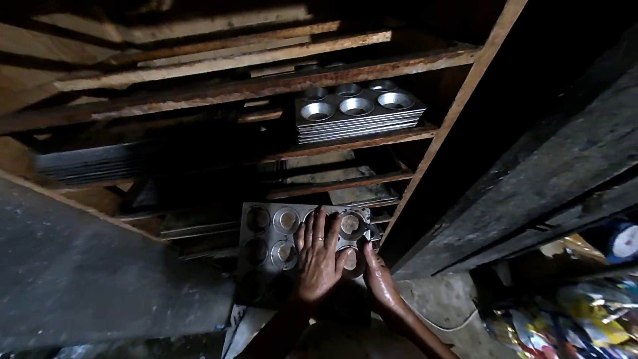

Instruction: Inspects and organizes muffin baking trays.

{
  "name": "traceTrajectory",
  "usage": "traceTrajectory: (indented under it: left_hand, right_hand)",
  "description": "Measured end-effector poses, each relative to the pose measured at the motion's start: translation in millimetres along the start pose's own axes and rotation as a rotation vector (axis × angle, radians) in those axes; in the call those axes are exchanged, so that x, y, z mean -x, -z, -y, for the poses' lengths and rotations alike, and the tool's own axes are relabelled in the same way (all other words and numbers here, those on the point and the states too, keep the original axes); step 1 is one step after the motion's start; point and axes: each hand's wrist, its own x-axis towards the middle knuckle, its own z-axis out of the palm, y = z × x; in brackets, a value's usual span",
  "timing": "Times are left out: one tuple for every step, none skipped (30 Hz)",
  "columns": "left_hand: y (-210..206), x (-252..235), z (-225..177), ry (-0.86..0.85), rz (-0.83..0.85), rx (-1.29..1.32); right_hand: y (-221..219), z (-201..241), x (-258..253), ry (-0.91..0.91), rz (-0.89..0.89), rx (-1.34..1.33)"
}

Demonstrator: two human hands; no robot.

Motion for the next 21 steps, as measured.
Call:
traceTrajectory:
  left_hand:
    - [0.4, 0.7, -0.2, -0.007, 0.005, -0.014]
    - [1.0, 0.8, -0.9, -0.01, 0.008, -0.025]
    - [1.5, 0.8, -1.3, -0.011, 0.009, -0.029]
    - [2.1, 0.6, -1.5, -0.012, 0.01, -0.03]
    - [2.3, 0.6, -1.7, -0.014, 0.014, -0.032]
    - [2.6, 0.9, -2.0, -0.011, 0.019, -0.029]
    - [3.6, 0.8, -2.1, 0.001, 0.029, -0.01]
    - [4.4, 0.2, -1.7, 0.015, 0.034, 0.017]
    - [5.2, -0.6, -1.2, 0.029, 0.031, 0.041]
    - [5.8, -1.2, -0.6, 0.04, 0.025, 0.055]
    - [6.0, -1.7, -0.1, 0.048, 0.02, 0.054]
    - [6.2, -2.1, -0.1, 0.051, 0.018, 0.048]
    - [5.9, -2.2, -0.3, 0.051, 0.016, 0.035]
    - [5.5, -2.3, -0.5, 0.05, 0.015, 0.025]
    - [5.4, -2.5, -0.7, 0.048, 0.018, 0.021]
    - [5.4, -2.5, -0.7, 0.045, 0.022, 0.015]
    - [5.1, -2.0, -0.4, 0.041, 0.022, 0.014]
    - [4.9, -1.0, -0.1, 0.038, 0.017, 0.012]
    - [4.9, 0.0, -0.1, 0.035, 0.014, 0.012]
    - [4.9, 0.8, -0.4, 0.036, 0.015, 0.02]
    - [4.9, 1.3, -1.0, 0.042, 0.019, 0.045]
  right_hand:
    - [0.5, -0.1, -0.3, 0.012, 0.012, -0.001]
    - [0.6, -0.3, -1.0, 0.023, 0.017, 0.001]
    - [0.4, -0.1, -1.9, 0.029, 0.019, 0.005]
    - [0.2, 0.7, -2.5, 0.028, 0.016, 0.009]
    - [0.6, 1.5, -2.9, 0.025, 0.019, 0.015]
    - [0.7, 1.8, -3.3, 0.023, 0.016, 0.024]
    - [0.7, 1.9, -3.4, 0.018, 0.011, 0.031]
    - [0.5, 2.1, -3.3, 0.008, 0.004, 0.036]
    - [0.5, 2.0, -2.9, -0.001, 0.001, 0.037]
    - [0.6, 1.7, -2.6, -0.005, 0.002, 0.035]
    - [-0.1, 1.1, -2.7, -0.004, -0.005, 0.031]
    - [-1.2, 1.0, -2.6, -0.005, -0.011, 0.027]
    - [-1.6, 1.5, -2.1, -0.007, -0.008, 0.019]
    - [-2.1, 2.5, -1.8, -0.009, -0.009, 0.016]
    - [-2.4, 3.3, -1.9, -0.011, -0.012, 0.018]
    - [-2.3, 3.2, -2.5, -0.007, -0.014, 0.018]
    - [-1.7, 2.5, -3.0, -0.002, -0.009, 0.017]
    - [-1.3, 1.5, -3.3, 0.004, -0.003, 0.014]
    - [-1.3, 0.8, -3.3, 0.007, -0.002, 0.014]
    - [-1.3, -0.1, -3.3, 0.012, -0.001, 0.014]
    - [-1.3, -1.7, -3.6, 0.02, -0.003, 0.021]
